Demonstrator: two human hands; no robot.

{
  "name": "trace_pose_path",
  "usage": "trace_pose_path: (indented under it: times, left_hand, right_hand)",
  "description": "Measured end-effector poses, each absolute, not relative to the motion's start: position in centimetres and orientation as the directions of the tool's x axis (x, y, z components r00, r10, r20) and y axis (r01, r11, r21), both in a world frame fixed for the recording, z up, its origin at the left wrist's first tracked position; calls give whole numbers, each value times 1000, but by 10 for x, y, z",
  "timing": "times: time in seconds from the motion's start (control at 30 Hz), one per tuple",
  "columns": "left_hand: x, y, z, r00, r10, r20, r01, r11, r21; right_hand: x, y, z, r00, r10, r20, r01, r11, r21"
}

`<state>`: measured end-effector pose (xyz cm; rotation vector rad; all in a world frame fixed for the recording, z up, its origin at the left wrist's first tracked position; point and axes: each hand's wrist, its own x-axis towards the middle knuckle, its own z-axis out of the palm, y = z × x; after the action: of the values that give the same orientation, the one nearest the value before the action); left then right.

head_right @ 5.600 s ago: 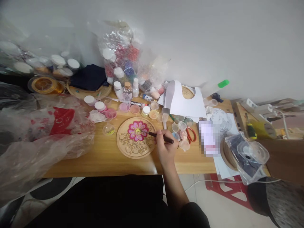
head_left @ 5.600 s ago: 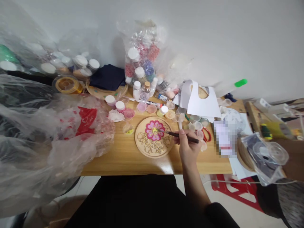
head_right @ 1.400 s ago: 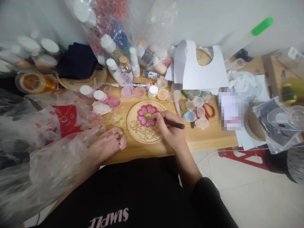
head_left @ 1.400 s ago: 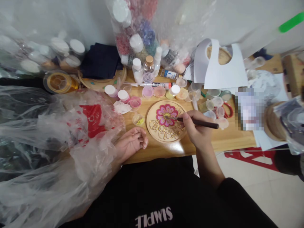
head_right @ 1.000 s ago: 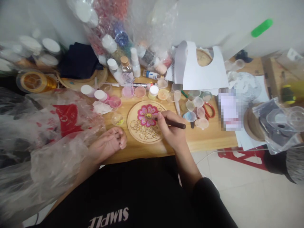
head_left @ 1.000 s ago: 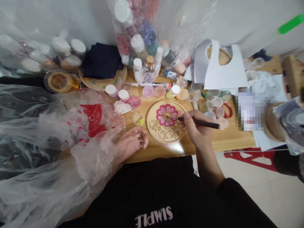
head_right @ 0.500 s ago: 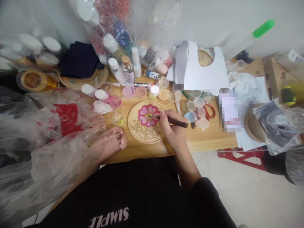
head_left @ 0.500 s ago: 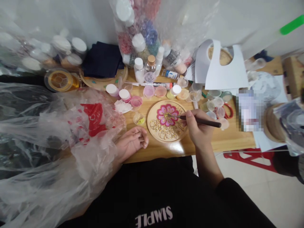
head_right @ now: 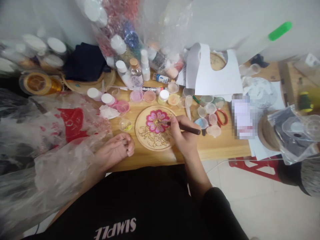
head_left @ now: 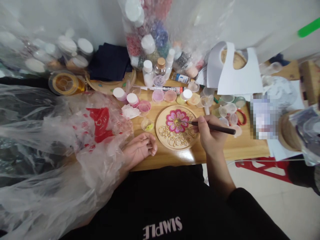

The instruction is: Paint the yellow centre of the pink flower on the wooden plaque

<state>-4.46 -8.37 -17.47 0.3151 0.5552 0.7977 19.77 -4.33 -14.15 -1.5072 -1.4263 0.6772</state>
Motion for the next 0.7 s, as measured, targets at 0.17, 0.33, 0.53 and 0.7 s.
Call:
trace_pose_path:
  times: [0.17, 0.33, 0.53, 0.7]
  left_hand:
    - [-44, -83, -175, 567, 747, -347, -591, 663, 460]
    - [-44, -84, -175, 572, 744, -346, -590, 666, 456]
    - [-45, -83, -173, 574, 741, -348, -583, 668, 461]
    - [-45, -84, -174, 572, 743, -347, -583, 666, 466]
  right_hand:
    - [197, -42, -141, 151, 967, 206, 467, 114, -877]
    - [196, -41, -140, 135, 971, 197, 446, 118, -887]
    - [195, -41, -138, 118, 974, 194, 443, 123, -888]
    - [196, -41, -139, 130, 973, 189, 445, 113, -888]
